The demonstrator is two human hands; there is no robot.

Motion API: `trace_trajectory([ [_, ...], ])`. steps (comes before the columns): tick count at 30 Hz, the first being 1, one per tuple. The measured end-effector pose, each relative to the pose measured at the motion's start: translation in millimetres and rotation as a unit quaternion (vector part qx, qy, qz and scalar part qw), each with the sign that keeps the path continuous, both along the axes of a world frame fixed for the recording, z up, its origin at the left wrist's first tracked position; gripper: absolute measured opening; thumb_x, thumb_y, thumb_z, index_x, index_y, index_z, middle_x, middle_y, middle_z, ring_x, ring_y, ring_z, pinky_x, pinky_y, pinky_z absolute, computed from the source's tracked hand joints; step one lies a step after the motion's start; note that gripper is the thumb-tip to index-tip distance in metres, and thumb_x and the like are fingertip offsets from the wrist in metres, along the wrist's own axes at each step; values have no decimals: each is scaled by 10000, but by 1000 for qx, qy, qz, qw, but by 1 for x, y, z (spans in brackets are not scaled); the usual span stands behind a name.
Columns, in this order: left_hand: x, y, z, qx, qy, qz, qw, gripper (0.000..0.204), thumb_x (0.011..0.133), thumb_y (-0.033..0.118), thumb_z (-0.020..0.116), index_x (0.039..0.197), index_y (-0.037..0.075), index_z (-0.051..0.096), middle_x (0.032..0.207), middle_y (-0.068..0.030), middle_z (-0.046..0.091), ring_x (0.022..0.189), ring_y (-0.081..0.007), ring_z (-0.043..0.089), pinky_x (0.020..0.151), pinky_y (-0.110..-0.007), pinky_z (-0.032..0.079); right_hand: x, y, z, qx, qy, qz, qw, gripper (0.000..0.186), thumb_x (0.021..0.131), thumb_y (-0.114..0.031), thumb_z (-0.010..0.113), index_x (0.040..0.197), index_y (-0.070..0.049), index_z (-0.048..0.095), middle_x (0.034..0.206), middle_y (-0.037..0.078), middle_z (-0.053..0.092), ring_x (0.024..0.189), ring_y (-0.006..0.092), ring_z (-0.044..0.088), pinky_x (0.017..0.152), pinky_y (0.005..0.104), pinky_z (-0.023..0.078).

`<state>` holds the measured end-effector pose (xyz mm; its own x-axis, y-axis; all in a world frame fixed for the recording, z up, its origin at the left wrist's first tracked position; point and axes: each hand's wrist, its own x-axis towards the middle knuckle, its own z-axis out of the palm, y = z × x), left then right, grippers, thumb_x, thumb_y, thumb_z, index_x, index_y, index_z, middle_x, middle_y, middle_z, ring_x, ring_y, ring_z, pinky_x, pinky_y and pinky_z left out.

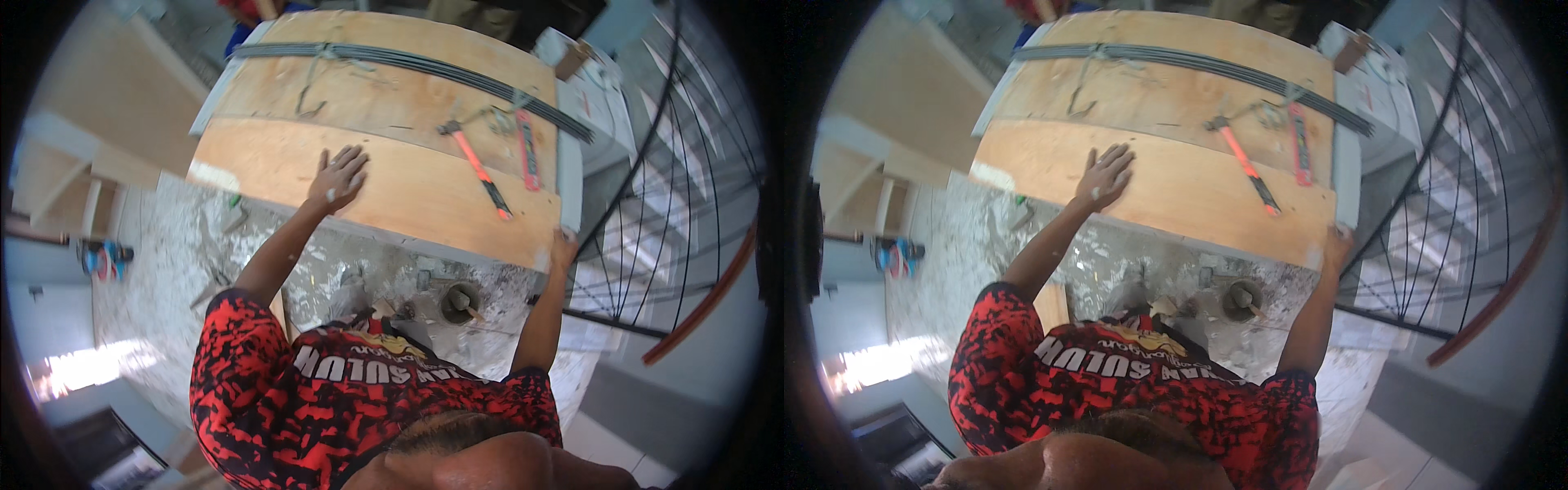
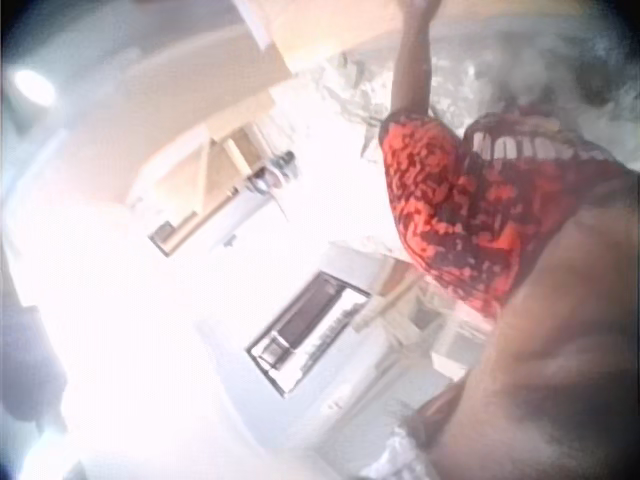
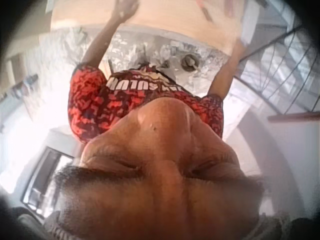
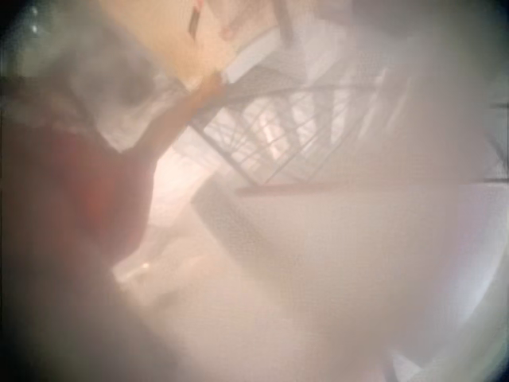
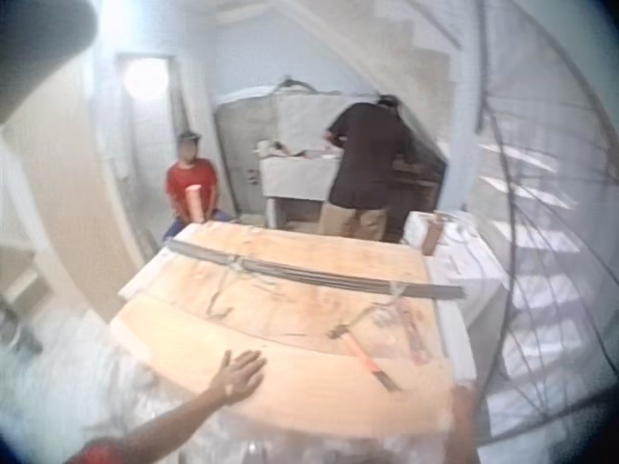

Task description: The person fits a curved wooden board against a brick structure, secures it using a hammer and nails, and then trims the excess wood with a hand saw.

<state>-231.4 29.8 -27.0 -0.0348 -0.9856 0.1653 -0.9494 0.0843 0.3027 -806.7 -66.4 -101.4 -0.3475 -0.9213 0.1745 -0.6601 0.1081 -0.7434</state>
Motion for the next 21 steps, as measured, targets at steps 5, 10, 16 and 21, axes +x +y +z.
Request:
trace_trajectory([
  [5, 9, -6, -24, -64, 10, 13, 998, 479, 937, 294, 467, 1319, 4, 469, 1433, -183, 402, 1350, -337, 351, 1091, -593, 215, -15, -2, -5, -43, 19, 34, 998, 294, 835, -225, 680, 994, 22, 680, 937, 140, 692, 866, 248, 632, 828, 364, 484],
  [10, 31, -6, -39, -115, 114, 6, 987, 428, 911, 272, 504, 1230, -13, 528, 1334, -215, 483, 1286, -355, 411, 1056, -596, 258, 25, -2, 31, 8, 187, -5, 982, 261, 843, -188, 645, 952, 47, 674, 922, 179, 686, 831, 313, 638, 796, 398, 496],
  [16, 223, 9, -53, -258, -23, 306, 916, 418, 872, 223, 529, 1222, -6, 528, 1297, -261, 493, 1261, -397, 421, 1016, -567, 302, 35, 9, 44, 36, 310, -34, 949, 351, 832, -287, 494, 832, 26, 653, 772, 195, 660, 701, 368, 618, 675, 446, 490],
  [21, 416, 58, -5, 45, 195, 417, 886, 511, 825, 439, 647, 1098, 7, 629, 1046, -190, 653, 950, -292, 620, 820, -381, 474, 46, 3, 64, 133, 304, 28, 943, 306, 755, -230, 480, 815, 19, 647, 684, 193, 641, 647, 383, 610, 648, 455, 486],
])
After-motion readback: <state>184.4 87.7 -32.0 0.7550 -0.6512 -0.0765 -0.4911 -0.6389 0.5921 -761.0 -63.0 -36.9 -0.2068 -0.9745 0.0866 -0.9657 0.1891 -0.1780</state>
